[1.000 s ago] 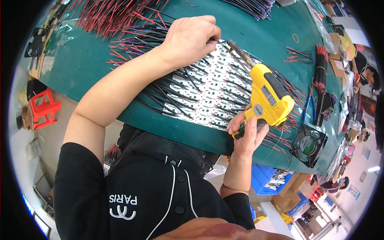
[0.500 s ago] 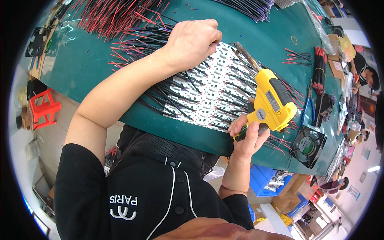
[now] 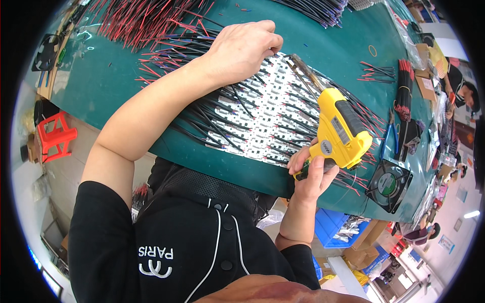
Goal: The person aligns wires onto circuit boards by hand while holding a soldering gun.
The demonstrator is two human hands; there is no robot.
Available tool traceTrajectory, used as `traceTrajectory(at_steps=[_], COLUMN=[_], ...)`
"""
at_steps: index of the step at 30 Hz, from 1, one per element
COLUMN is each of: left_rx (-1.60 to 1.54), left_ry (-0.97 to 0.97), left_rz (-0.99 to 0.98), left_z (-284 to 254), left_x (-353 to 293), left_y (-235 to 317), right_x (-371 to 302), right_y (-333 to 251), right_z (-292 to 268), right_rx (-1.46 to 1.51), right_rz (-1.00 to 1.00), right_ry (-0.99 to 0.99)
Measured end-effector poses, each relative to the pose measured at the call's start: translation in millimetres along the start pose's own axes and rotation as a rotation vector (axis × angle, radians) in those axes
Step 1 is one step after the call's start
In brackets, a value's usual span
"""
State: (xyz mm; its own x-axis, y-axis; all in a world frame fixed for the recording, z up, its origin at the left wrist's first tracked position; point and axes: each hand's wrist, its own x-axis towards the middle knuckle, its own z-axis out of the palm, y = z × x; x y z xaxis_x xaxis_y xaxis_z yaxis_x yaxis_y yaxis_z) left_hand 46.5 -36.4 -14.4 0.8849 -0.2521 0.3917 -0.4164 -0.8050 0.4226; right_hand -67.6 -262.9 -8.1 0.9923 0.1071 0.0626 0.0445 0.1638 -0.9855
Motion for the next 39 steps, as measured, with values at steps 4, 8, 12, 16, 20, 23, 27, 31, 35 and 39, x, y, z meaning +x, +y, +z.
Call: traceTrajectory(at_steps=[4,8,12,16,20,23,27,31,35,39], left_rx=[0.039,0.083,0.105,0.146,0.179,0.188,0.183,0.202,0.224,0.100], left_ry=[0.001,0.023,0.023,0.029,0.054,0.059,0.054,0.040,0.024,0.000], left_rz=[0.061,0.119,0.136,0.166,0.230,0.246,0.254,0.263,0.260,0.123], left_z=[-1,1,0,-1,0,0,-1,-3,-5,-28], left_x=[2,1,1,2,3,4,4,5,5,1], left_y=[-2,-1,1,2,-1,-2,1,4,2,-9], right_x=[0,-1,-1,1,2,3,3,6,7,7], right_y=[0,1,3,0,-1,-1,-3,-4,-7,-8], right_z=[-1,-1,-3,-1,0,-1,0,0,-4,-8], right_rx=[-0.035,-0.060,0.019,-0.043,-0.026,-0.033,-0.016,0.048,0.128,0.252], right_rz=[0.007,0.030,0.031,0.040,0.054,0.047,0.027,-0.047,-0.130,-0.219], right_ry=[-0.021,-0.013,-0.020,-0.009,-0.010,-0.020,-0.017,0.066,0.108,0.122])
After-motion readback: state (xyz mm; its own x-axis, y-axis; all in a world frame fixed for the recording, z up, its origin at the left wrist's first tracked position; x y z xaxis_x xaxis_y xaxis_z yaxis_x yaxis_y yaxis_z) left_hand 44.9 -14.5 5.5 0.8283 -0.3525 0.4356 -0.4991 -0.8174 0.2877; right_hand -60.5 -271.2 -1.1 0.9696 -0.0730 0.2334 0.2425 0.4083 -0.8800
